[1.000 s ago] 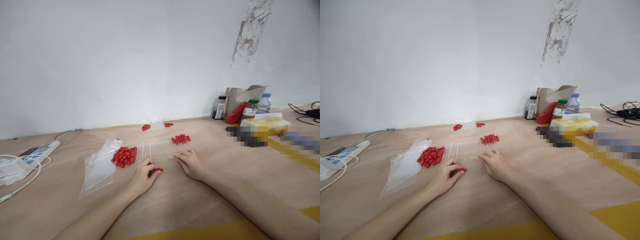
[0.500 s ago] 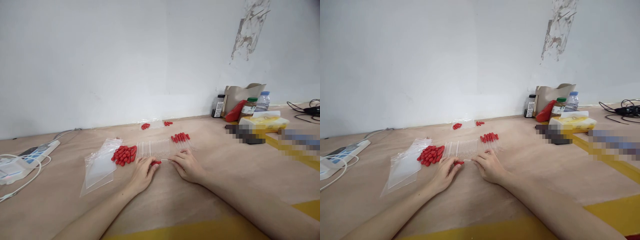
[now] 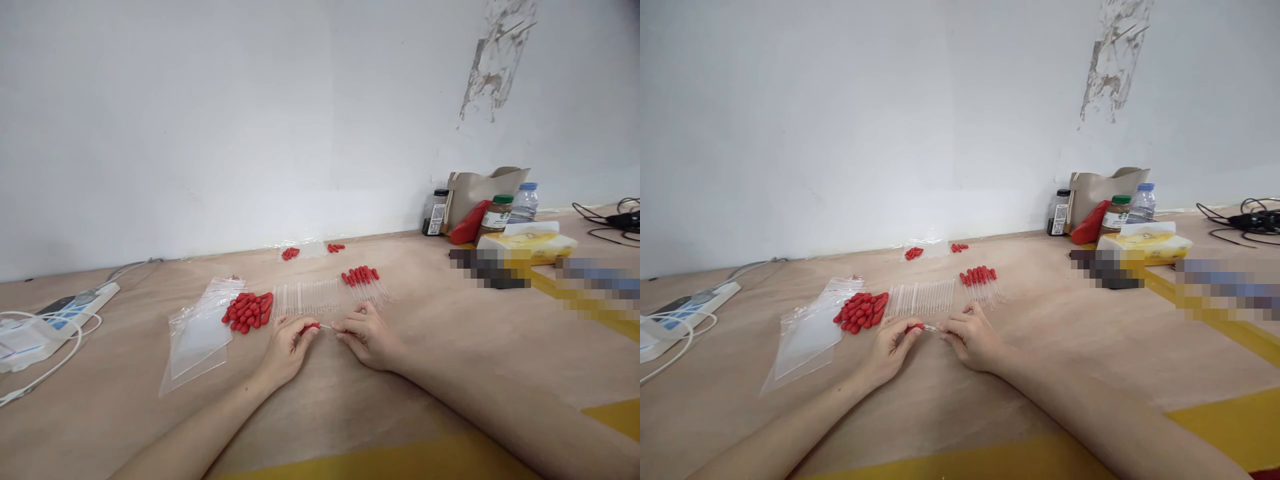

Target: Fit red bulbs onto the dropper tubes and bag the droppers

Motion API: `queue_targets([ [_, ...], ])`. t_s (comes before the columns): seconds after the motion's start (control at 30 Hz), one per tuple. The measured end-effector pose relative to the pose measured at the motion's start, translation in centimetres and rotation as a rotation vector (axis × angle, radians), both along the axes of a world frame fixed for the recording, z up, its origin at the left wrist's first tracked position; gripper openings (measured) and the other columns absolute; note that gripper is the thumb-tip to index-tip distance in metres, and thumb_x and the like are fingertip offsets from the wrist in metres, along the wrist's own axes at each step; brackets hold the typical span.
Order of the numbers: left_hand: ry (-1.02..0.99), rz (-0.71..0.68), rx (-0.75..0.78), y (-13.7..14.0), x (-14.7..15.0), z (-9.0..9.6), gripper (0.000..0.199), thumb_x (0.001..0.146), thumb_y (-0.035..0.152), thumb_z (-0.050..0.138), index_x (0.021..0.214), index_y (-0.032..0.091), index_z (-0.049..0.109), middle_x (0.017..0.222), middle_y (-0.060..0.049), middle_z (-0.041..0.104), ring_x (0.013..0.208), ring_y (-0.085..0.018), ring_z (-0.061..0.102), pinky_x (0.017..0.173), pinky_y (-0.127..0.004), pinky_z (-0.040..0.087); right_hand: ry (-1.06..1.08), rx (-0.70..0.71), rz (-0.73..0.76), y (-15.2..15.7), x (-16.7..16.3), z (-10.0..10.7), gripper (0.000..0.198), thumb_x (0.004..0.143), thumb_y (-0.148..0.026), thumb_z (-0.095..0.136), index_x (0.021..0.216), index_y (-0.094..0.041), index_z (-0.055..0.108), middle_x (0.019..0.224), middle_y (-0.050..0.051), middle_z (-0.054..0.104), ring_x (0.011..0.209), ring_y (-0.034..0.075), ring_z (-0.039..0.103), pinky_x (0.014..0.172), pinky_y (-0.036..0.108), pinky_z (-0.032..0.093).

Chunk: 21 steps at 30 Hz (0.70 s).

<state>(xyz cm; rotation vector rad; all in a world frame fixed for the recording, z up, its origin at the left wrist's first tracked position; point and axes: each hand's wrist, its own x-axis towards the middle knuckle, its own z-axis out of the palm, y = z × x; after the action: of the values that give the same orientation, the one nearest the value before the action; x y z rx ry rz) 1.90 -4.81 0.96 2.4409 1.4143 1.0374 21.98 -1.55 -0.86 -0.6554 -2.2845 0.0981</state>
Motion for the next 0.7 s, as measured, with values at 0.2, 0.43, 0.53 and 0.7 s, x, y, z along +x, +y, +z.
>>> queue_targets([
  [0.2, 0.072, -0.092, -0.002, -0.4, 0.0, 0.4, 0.018, 0.088, 0.026, 0.041, 0.083, 0.021, 0.057, 0.079, 0.001, 0.064, 0.075, -0.015, 0.055, 0.08, -0.033, 0.03, -0.022, 0.046, 0.031, 0.8, 0.5, -0.1, 0.021, 0.083, -0.017, 0.044, 0.096, -0.022, 0.061, 0.076, 0.001, 0.063, 0.065, 0.01, 0.052, 0.076, 0.033, 0.026],
  [0.43, 0.162, -0.128, 0.037, -0.3, 0.2, 0.1, 0.022, 0.088, 0.027, 0.039, 0.08, 0.019, 0.058, 0.07, 0.0, 0.061, 0.066, -0.014, 0.053, 0.08, -0.034, 0.034, -0.105, 0.169, -0.038, 0.1, 0.4, 0.5, 0.024, 0.083, -0.015, 0.04, 0.085, -0.018, 0.063, 0.07, 0.002, 0.061, 0.06, 0.01, 0.046, 0.067, 0.031, 0.023],
  [0.53, 0.182, -0.15, 0.053, -0.3, 0.3, 0.0, 0.022, 0.088, 0.027, 0.039, 0.079, 0.018, 0.058, 0.069, -0.001, 0.059, 0.064, -0.014, 0.052, 0.08, -0.034, 0.034, -0.098, 0.18, -0.053, -0.3, 0.0, 0.4, 0.022, 0.083, -0.016, 0.04, 0.083, -0.017, 0.062, 0.067, 0.002, 0.059, 0.058, 0.01, 0.044, 0.065, 0.031, 0.022],
  [0.7, 0.202, -0.16, 0.055, -0.2, 0.3, 0.1, 0.024, 0.088, 0.027, 0.037, 0.082, 0.019, 0.058, 0.071, -0.002, 0.06, 0.067, -0.015, 0.054, 0.08, -0.034, 0.034, -0.121, 0.174, -0.044, -0.3, -0.5, 0.4, 0.021, 0.083, -0.016, 0.04, 0.086, -0.018, 0.061, 0.066, 0.002, 0.058, 0.058, 0.01, 0.044, 0.065, 0.03, 0.023],
])
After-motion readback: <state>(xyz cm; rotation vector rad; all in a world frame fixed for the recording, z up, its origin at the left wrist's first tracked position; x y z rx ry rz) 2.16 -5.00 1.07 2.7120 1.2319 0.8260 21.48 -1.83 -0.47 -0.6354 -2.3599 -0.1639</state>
